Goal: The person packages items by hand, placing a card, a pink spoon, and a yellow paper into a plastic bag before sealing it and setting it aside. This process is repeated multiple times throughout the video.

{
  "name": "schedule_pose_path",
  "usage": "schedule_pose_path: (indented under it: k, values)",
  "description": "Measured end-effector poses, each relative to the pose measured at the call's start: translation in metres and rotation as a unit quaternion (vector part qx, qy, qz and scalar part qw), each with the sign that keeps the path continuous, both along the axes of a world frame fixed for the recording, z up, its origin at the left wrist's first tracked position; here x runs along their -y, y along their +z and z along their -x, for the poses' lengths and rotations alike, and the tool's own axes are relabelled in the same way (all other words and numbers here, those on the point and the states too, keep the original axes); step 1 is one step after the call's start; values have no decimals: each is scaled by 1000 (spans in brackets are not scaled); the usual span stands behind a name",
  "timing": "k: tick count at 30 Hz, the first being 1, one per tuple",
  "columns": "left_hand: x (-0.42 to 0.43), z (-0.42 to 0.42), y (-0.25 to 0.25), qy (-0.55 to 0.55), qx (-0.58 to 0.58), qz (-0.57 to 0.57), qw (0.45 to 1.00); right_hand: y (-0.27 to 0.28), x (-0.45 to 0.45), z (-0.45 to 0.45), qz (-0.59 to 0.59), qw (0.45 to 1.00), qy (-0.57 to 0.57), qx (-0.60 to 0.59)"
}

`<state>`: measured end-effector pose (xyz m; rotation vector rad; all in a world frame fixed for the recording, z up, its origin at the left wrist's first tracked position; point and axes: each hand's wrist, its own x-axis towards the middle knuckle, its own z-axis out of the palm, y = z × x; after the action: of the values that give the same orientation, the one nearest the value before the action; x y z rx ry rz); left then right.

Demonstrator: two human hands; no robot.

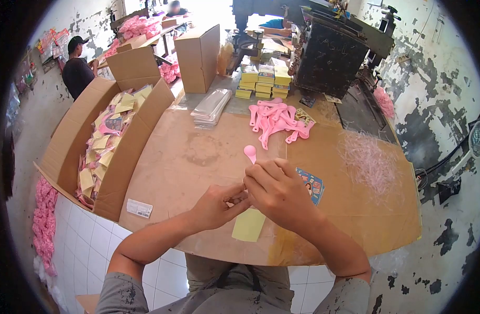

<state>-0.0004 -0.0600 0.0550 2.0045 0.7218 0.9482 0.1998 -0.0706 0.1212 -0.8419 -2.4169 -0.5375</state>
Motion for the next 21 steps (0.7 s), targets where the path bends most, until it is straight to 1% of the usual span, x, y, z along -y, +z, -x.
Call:
schedule_pose_path:
  k: [2,3,5,6,8,9,10,11,12,13,14,15,16,17,18,19,20,21]
  values:
    - [-1,0,-8,-10,-22,-15,1000,-1,-1,0,-27,998,-20,57]
    - [-2,-1,-10,-16,-33,-24,999,-2,-2,0,-3,999,-30,40]
    - [-2,-3,-8,-16,2,-23,1000,-3,-5,-1,44,998,-51,5]
    - [-2,-2,-7,-15,20,-21,999,-6,-9,-6,42,996,-76,-27]
    - [-2,-1,-7,-43,23,35,998,-11,-19,-29,39,988,-122,-89]
    - [-3,0,-6,-57,25,63,996,-1,-18,-43,238,937,-124,-222]
    - [-4,0,-5,-68,68,121,988,10,-15,-63,423,831,-118,-341]
    - [-5,0,-2,-79,110,178,975,13,-12,-93,490,782,-59,-381]
    - [-6,0,-1,-91,151,234,956,17,-10,-124,552,721,-8,-419]
    - [-8,1,-1,-89,148,241,955,14,-13,-158,585,667,57,-457]
    - [-11,2,-2,-87,145,247,954,5,-23,-205,583,617,131,-512]
    - [-11,2,-3,-85,142,256,953,-5,-33,-247,557,597,154,-556]
    - [-11,1,-5,-80,151,254,952,-14,-40,-280,518,617,134,-577]
    - [-11,-1,-6,-76,160,253,951,-24,-38,-282,443,728,18,-522]
    - [-11,-2,-6,-69,169,250,951,-33,-37,-283,366,805,-116,-452]
    - [-11,-1,-6,-67,175,256,948,-44,-32,-284,269,860,-234,-365]
    - [-11,-1,-6,-65,180,263,946,-54,-26,-284,163,885,-345,-266]
    - [-12,-2,-5,-63,187,268,943,-56,-23,-278,49,882,-442,-158]
